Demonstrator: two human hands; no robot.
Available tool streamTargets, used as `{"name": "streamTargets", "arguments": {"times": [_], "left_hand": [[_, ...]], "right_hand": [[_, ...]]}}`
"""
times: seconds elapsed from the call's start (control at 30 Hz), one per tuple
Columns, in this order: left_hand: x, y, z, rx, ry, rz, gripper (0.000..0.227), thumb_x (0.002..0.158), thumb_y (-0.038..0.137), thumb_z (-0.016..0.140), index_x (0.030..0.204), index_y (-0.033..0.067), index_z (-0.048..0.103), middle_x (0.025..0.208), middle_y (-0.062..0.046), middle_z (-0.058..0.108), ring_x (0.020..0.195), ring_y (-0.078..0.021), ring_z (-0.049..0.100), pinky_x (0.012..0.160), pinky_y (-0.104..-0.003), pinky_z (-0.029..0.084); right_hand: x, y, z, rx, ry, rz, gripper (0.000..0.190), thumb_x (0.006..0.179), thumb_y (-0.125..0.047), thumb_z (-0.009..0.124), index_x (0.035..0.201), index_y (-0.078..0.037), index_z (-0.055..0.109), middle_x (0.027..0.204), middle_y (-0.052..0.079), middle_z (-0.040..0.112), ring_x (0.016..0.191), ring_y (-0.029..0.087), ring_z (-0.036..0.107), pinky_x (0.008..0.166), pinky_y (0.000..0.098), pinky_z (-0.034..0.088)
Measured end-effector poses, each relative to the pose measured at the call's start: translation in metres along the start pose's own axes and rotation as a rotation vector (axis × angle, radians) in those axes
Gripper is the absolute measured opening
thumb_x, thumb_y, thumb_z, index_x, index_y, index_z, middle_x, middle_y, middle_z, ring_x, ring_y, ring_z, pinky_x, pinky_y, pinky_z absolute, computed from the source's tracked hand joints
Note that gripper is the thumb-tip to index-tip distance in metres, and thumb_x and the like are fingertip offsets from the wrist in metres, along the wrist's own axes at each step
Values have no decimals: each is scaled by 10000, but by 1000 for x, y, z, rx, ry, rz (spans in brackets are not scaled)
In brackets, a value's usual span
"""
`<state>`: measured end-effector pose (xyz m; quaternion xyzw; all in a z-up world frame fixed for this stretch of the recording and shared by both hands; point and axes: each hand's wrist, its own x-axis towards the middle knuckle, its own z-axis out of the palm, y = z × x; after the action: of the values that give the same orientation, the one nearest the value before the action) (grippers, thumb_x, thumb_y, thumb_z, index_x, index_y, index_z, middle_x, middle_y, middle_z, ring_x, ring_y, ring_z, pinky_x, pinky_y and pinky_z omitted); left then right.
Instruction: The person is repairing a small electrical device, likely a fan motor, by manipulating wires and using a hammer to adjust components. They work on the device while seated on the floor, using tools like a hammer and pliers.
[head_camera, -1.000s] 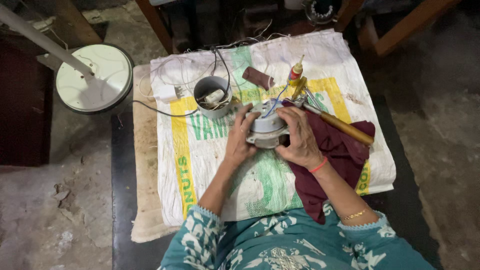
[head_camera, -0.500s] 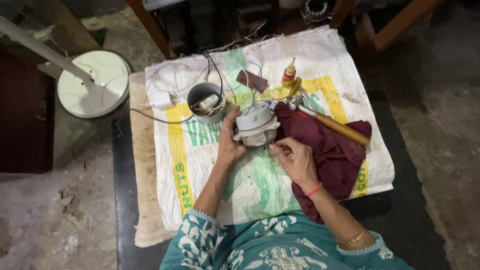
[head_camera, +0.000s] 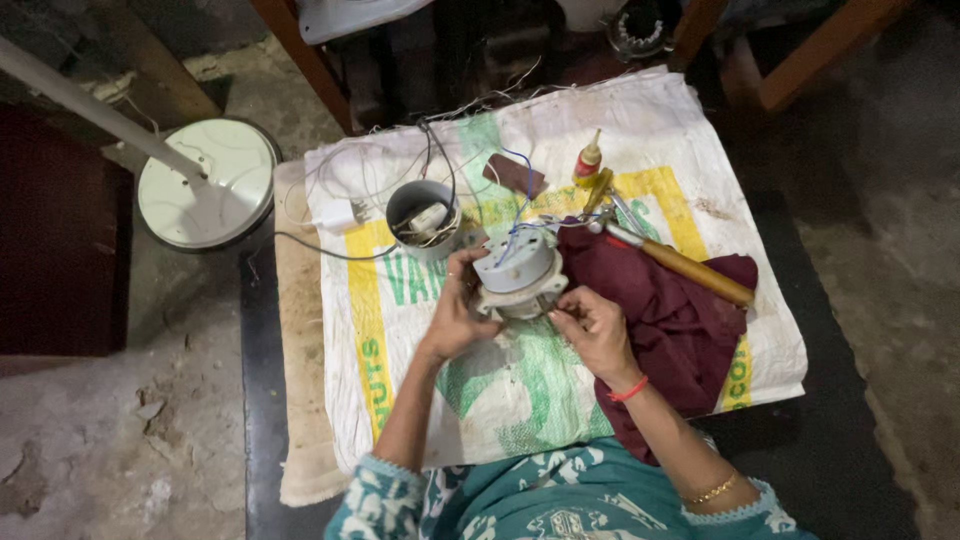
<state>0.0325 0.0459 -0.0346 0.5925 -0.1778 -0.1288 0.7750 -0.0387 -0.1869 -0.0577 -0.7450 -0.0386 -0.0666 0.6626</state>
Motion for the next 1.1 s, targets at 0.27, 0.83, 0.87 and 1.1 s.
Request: {"name": "streamTargets", "arguments": {"times": [0.27, 0.83, 0.87, 1.1], "left_hand": [[14, 35, 20, 458, 202, -85, 1227, 522, 455, 967, 1484, -41, 390, 1393, -236, 577, 1306, -341, 614, 1143, -439, 480], [53, 22, 18, 428, 116, -68, 1294, 428, 361, 954, 1522, -77, 420, 1328, -223, 645, 1214, -287, 661, 1091, -364, 486], [52, 20, 17, 433, 120, -65, 1305, 422, 353, 957, 1529, -74, 411, 1318, -218, 647, 1204, -284, 663, 1085, -364, 491], [50, 22, 21, 324, 181, -104, 1347, 383, 290, 962, 1544, -61, 375, 1304, -229, 638, 1181, -299, 664, 1066, -373, 506]], "right_hand": [[-3, 7, 4, -36, 42, 74, 96, 913, -10, 709, 881, -18, 618, 691, -8, 628, 609, 34, 567, 541, 217, 453], [-10, -15, 19, -298, 162, -25, 179, 879, -96, 769, 876, 2, 620, 715, 35, 663, 640, 52, 592, 556, 251, 478], [-9, -14, 19, -305, 161, -32, 178, 882, -95, 764, 871, 4, 617, 715, 37, 664, 634, 51, 599, 551, 252, 477], [-8, -10, 18, -231, 152, -4, 136, 909, -78, 718, 904, 11, 615, 742, 33, 674, 654, 57, 623, 548, 257, 506]]}}
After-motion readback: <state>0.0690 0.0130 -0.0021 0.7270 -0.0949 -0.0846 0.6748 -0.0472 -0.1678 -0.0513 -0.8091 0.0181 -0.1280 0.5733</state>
